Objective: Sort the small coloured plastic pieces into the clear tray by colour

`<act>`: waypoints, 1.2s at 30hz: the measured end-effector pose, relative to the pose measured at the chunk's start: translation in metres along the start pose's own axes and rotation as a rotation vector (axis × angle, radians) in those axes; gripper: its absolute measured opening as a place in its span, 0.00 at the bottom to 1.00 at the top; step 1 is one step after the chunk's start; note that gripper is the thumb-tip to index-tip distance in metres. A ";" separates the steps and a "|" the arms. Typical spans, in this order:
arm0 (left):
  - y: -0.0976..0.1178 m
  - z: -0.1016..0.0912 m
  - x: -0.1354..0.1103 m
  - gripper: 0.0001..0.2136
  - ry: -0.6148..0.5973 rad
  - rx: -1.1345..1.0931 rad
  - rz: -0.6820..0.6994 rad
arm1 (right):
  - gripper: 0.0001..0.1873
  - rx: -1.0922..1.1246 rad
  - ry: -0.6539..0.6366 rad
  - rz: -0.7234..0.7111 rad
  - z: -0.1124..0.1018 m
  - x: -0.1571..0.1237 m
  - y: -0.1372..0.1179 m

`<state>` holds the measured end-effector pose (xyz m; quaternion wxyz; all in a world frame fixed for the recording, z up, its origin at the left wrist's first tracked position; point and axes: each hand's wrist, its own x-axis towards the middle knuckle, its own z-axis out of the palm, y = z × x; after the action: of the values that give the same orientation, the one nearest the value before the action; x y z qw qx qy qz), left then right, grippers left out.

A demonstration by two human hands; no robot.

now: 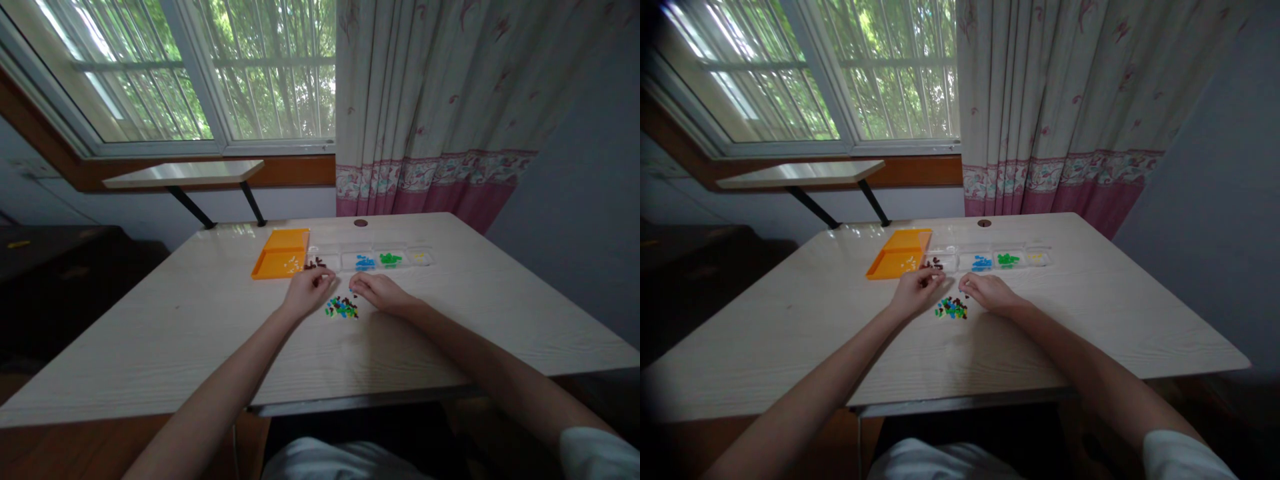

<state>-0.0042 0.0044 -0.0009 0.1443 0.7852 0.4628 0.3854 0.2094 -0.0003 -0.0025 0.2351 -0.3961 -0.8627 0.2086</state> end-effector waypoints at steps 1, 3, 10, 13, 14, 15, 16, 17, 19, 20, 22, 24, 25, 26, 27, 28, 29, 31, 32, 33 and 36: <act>0.004 0.002 -0.002 0.12 -0.064 -0.018 0.041 | 0.14 0.012 0.012 -0.004 0.001 0.000 -0.001; 0.010 0.005 -0.004 0.12 -0.158 -0.045 0.087 | 0.14 0.030 0.047 -0.003 0.002 0.001 -0.003; 0.015 0.006 -0.004 0.12 -0.184 -0.067 0.049 | 0.14 0.025 0.140 0.017 0.004 0.003 -0.009; 0.016 0.005 -0.004 0.12 -0.182 -0.076 0.061 | 0.13 0.029 0.138 0.004 0.005 0.003 -0.009; 0.016 0.005 -0.004 0.12 -0.179 -0.074 0.068 | 0.13 0.029 0.142 0.003 0.005 0.003 -0.009; 0.016 0.005 -0.004 0.11 -0.173 -0.072 0.074 | 0.13 0.026 0.148 0.005 0.005 0.003 -0.010; 0.016 0.005 -0.004 0.11 -0.165 -0.068 0.077 | 0.13 0.022 0.154 0.010 0.004 0.003 -0.010; 0.016 0.005 -0.004 0.10 -0.156 -0.065 0.077 | 0.13 0.017 0.159 0.016 0.004 0.003 -0.010; 0.015 0.005 -0.003 0.09 -0.141 -0.059 0.074 | 0.13 0.006 0.161 0.023 0.003 0.002 -0.009; 0.014 0.005 -0.003 0.09 -0.136 -0.058 0.073 | 0.12 -0.003 0.157 0.023 0.003 0.002 -0.009; 0.013 0.005 -0.003 0.09 -0.132 -0.058 0.077 | 0.11 -0.021 0.145 0.021 0.003 0.002 -0.008; 0.012 0.005 -0.003 0.09 -0.137 -0.060 0.085 | 0.11 -0.034 0.140 0.020 0.004 0.002 -0.007; 0.012 0.005 -0.003 0.09 -0.142 -0.061 0.087 | 0.11 -0.039 0.142 0.019 0.004 0.003 -0.007; 0.012 0.005 -0.003 0.09 -0.147 -0.061 0.088 | 0.11 -0.042 0.145 0.014 0.005 0.003 -0.007; 0.012 0.005 -0.003 0.09 -0.152 -0.060 0.088 | 0.11 -0.044 0.149 0.007 0.005 0.003 -0.007; 0.012 0.005 -0.003 0.09 -0.158 -0.060 0.086 | 0.11 -0.047 0.153 0.000 0.006 0.003 -0.007; 0.012 0.005 -0.003 0.09 -0.162 -0.062 0.084 | 0.11 -0.049 0.156 -0.004 0.006 0.003 -0.007; 0.012 0.004 -0.002 0.09 -0.173 -0.072 0.082 | 0.11 -0.051 0.162 -0.006 0.006 0.003 -0.006; 0.012 0.004 -0.002 0.09 -0.179 -0.074 0.080 | 0.11 -0.051 0.171 -0.003 0.006 0.002 -0.006; 0.012 0.003 -0.001 0.10 -0.191 -0.077 0.075 | 0.11 -0.052 0.187 -0.001 0.006 0.002 -0.006; 0.012 -0.003 0.000 0.10 -0.298 -0.101 0.055 | 0.13 -0.074 0.287 -0.017 0.001 0.001 -0.004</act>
<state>0.0008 -0.0024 0.0075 0.2401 0.8378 0.3943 0.2913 0.2059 -0.0022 -0.0010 0.3429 -0.4229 -0.8307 0.1160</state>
